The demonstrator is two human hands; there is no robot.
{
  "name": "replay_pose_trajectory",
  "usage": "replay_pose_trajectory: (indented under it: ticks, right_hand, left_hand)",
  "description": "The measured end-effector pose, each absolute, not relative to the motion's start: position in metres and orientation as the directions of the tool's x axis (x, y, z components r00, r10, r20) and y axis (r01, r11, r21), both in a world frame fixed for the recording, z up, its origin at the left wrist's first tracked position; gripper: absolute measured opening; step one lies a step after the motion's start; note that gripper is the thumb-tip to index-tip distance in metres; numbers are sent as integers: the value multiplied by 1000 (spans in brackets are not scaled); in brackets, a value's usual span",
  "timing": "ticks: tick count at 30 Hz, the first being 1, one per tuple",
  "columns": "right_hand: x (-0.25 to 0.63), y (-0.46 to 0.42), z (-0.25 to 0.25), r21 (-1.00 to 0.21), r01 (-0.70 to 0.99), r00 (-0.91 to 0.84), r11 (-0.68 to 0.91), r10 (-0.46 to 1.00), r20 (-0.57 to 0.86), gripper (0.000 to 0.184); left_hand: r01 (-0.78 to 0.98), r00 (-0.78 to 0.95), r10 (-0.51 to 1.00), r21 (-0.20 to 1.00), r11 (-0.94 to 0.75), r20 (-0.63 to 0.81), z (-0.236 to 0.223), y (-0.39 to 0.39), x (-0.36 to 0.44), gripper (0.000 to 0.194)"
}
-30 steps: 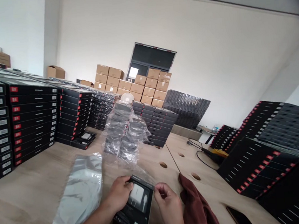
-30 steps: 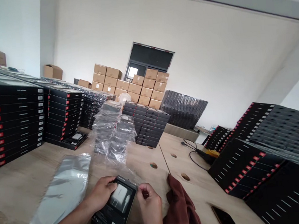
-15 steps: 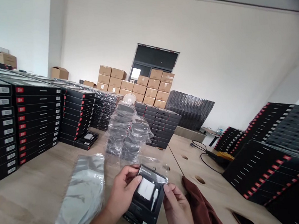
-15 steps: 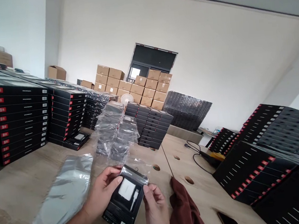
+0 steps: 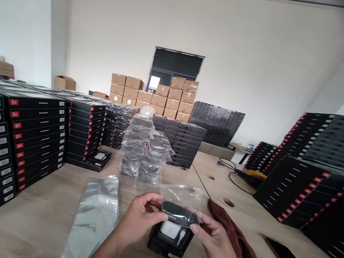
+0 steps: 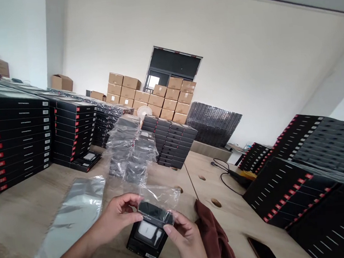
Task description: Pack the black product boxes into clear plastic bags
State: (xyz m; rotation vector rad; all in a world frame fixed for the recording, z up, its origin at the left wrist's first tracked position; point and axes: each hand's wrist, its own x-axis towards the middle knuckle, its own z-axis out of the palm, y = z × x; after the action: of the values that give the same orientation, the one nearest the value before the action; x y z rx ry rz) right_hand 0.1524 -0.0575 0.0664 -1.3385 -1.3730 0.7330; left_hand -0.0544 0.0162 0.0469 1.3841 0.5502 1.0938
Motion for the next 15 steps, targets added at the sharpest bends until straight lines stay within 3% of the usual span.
replay_pose_trajectory:
  ticks: [9,15]
  right_hand:
    - [147,-63,73,-909,379,-132,174,982,133,32]
    - [146,-63,71,-894,404,-24,192,980,199,33]
  left_hand:
    - [-112,498,827,965,-238,262,47,21,-63,25]
    - [226,570,811,924,-308,131,29,28,-70,26]
